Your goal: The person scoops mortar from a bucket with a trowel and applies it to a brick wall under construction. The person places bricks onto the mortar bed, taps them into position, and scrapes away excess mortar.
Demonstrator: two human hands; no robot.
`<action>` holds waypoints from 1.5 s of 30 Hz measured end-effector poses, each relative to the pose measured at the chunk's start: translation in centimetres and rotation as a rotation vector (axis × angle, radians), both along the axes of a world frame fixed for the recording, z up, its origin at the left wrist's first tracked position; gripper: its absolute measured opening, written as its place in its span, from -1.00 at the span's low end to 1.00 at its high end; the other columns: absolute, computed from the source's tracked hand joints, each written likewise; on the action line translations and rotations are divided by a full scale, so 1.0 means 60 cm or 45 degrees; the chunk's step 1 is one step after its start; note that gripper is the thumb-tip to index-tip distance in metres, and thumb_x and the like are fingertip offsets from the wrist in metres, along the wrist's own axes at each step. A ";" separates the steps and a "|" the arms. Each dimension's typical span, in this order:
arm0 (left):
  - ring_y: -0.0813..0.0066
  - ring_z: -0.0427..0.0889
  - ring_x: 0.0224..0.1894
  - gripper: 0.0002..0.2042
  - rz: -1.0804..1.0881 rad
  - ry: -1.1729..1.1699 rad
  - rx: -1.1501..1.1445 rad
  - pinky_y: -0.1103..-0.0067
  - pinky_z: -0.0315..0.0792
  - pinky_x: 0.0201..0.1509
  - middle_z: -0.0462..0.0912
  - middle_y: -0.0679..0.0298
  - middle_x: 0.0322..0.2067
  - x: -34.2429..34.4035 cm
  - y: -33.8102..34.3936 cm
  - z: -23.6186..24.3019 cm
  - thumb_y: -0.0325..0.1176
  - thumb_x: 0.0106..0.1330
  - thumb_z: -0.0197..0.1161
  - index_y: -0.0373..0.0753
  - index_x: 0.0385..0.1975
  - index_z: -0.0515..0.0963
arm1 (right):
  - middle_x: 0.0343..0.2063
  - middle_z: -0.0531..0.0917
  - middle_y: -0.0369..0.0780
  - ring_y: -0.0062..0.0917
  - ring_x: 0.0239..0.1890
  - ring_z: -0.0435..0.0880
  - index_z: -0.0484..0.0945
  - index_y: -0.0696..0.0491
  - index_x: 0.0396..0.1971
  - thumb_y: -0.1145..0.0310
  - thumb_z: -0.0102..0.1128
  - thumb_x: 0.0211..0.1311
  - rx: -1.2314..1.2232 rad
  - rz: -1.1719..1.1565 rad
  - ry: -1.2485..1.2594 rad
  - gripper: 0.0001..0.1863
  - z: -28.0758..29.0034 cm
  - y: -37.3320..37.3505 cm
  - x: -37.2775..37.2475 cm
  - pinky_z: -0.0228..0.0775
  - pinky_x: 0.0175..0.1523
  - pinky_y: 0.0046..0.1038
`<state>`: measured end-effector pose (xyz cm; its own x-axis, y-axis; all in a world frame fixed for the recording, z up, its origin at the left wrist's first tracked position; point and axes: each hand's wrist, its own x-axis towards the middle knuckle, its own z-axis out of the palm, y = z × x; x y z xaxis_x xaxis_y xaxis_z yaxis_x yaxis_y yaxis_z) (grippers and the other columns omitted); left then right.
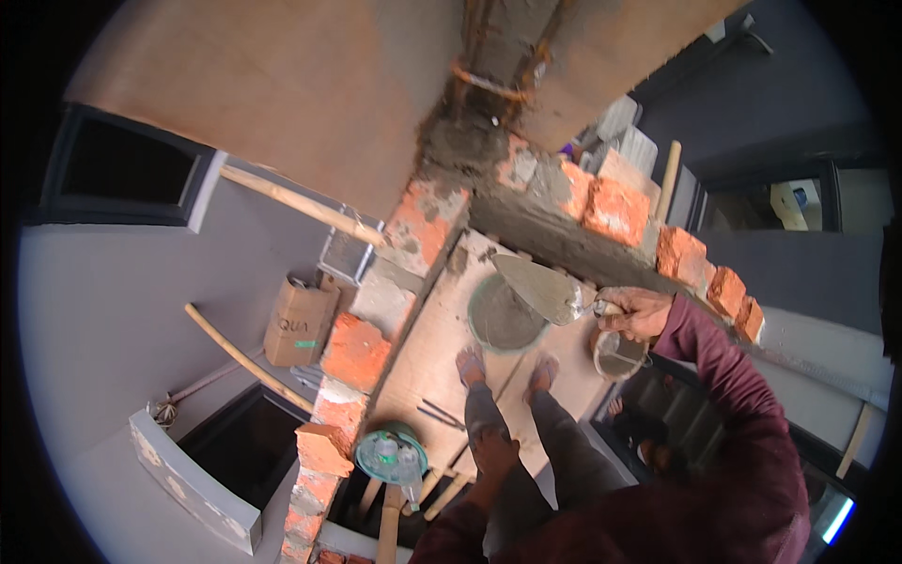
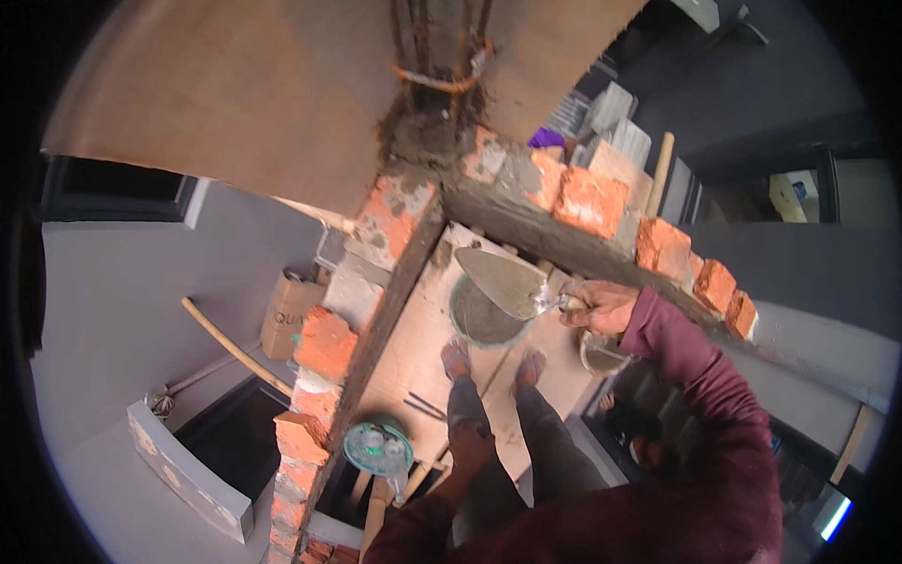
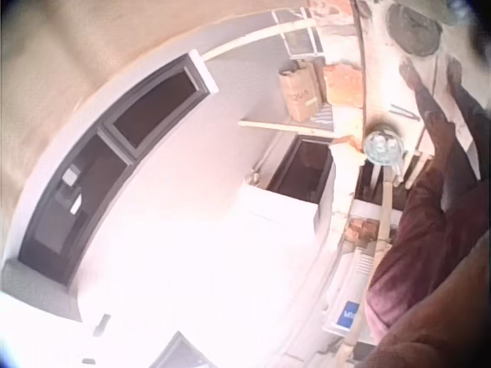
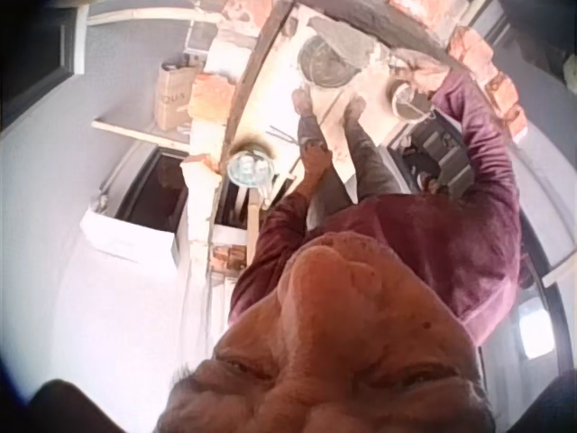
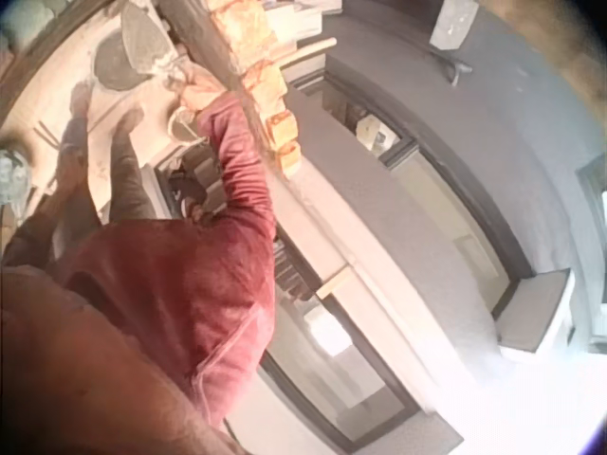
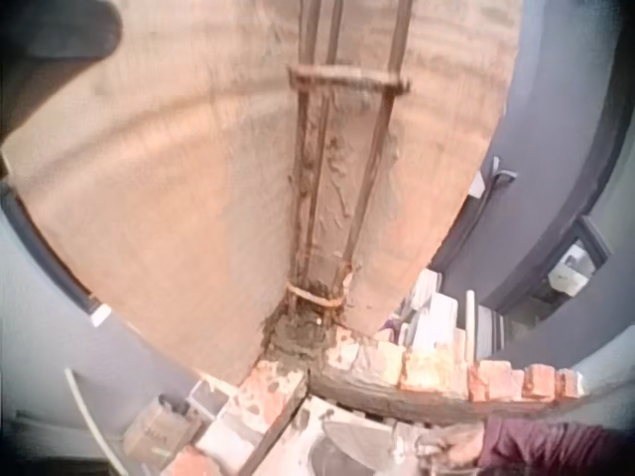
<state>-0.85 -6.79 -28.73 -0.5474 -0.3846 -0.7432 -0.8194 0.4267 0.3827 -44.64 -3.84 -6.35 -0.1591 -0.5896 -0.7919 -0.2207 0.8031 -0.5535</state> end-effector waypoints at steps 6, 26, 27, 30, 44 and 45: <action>0.03 0.34 0.22 -0.55 -0.019 -0.090 0.030 0.19 0.29 0.25 0.49 0.06 0.08 -0.002 -0.006 0.027 -0.18 -0.01 0.24 -0.23 -0.08 0.58 | -0.18 0.64 -0.02 -0.12 -0.09 0.62 0.41 0.04 0.00 0.16 0.03 0.22 0.504 0.269 0.501 -0.60 -0.336 0.166 0.144 0.46 -0.03 -0.17; 0.08 0.20 0.34 -0.52 -0.204 -0.270 0.037 0.18 0.11 0.35 0.39 0.15 0.22 0.036 0.045 0.000 -0.15 0.03 0.29 -0.14 0.00 0.54 | -0.20 0.56 0.04 0.10 -0.08 0.50 0.49 -0.01 -0.16 0.37 0.21 -0.08 0.080 -0.800 0.381 -0.62 -0.746 0.251 0.385 0.32 0.09 -0.12; 0.09 0.20 0.34 -0.52 -0.203 -0.251 0.034 0.18 0.11 0.35 0.39 0.15 0.22 0.033 0.046 0.002 -0.15 0.03 0.28 -0.14 0.00 0.54 | -0.18 0.56 0.05 0.10 -0.06 0.50 0.48 -0.01 -0.12 0.38 0.21 -0.07 0.031 -0.822 0.393 -0.60 -0.735 0.267 0.387 0.31 0.09 -0.12; 0.12 0.21 0.34 -0.52 -0.219 -0.207 0.011 0.19 0.10 0.36 0.39 0.16 0.22 0.023 0.042 0.006 -0.16 0.03 0.26 -0.13 0.00 0.55 | -0.18 0.57 0.11 0.07 -0.08 0.52 0.42 0.01 0.06 0.43 0.19 -0.05 -0.243 -0.785 0.577 -0.46 -0.687 0.316 0.392 0.36 0.02 -0.09; -0.01 0.38 0.19 -0.52 0.037 0.287 0.045 0.30 0.23 0.31 0.45 -0.07 0.10 0.050 -0.024 0.025 -0.19 0.07 0.27 -0.31 -0.02 0.50 | -0.49 0.64 -0.22 -0.51 -0.64 0.64 0.49 0.05 -0.09 0.30 0.22 0.20 -0.232 -0.089 -0.355 -0.70 0.106 -0.062 0.011 0.47 -0.64 -0.46; -0.01 0.39 0.18 -0.52 0.072 0.332 0.105 0.30 0.25 0.30 0.47 -0.08 0.08 0.039 -0.039 0.037 -0.19 0.07 0.28 -0.32 -0.02 0.50 | -0.57 0.56 -0.32 -0.68 -0.74 0.52 0.49 0.07 -0.13 0.30 0.14 0.30 -0.277 -0.271 -0.683 -0.78 0.065 -0.074 -0.052 0.34 -0.78 -0.65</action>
